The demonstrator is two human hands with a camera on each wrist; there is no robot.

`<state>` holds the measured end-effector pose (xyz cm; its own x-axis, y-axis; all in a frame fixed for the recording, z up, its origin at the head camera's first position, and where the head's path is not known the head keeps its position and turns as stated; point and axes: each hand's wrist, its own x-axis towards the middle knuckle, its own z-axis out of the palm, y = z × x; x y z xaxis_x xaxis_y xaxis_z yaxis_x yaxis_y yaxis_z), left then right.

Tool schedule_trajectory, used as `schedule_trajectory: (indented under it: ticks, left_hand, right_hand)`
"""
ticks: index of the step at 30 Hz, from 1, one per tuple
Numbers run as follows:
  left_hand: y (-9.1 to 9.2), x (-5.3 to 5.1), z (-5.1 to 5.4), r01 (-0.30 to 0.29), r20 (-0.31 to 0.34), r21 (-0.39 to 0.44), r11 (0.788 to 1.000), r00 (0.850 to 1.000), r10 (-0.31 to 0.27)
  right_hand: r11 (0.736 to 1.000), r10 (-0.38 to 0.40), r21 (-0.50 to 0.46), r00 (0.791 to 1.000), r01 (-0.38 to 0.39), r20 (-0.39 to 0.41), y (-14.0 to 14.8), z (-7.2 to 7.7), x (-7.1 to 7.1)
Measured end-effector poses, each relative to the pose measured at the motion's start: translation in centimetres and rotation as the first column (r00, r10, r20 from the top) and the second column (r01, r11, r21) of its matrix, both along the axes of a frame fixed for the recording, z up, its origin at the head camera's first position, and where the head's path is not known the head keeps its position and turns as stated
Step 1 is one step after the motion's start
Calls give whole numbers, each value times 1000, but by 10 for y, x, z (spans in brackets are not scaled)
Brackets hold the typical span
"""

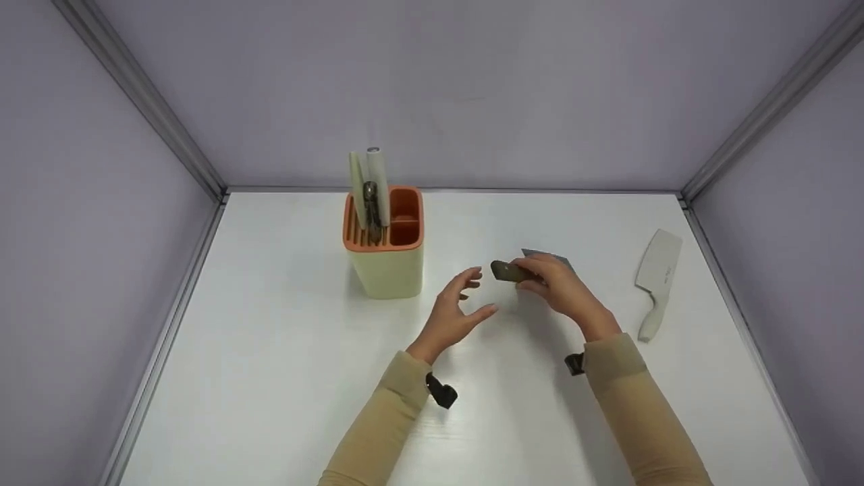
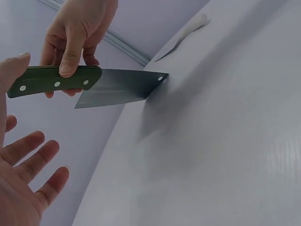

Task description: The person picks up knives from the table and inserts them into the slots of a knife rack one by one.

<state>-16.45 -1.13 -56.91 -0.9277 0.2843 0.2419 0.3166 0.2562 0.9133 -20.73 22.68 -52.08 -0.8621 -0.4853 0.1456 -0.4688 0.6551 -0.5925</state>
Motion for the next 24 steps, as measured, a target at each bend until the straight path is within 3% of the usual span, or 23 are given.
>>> schedule_trajectory:
  ticks: [7,13,21,24]
  left_hand:
    - [-2,-1,19,3,-44,49,999,999,-1]
    - [-2,-1,45,4,-91,94,996,996,5]
    - [1,-3,74,-4,-142,191,982,989,31]
    - [2,-1,91,-7,-158,201,980,987,39]
  right_hand:
    - [992,-23,-128,1000,20,-21,-7,13,6]
    - [973,-50,-226,997,37,-53,-15,23,12]
    - [939,-80,-336,997,75,0,-30,34,17]
    - [925,-87,-369,996,88,19,-37,37,20]
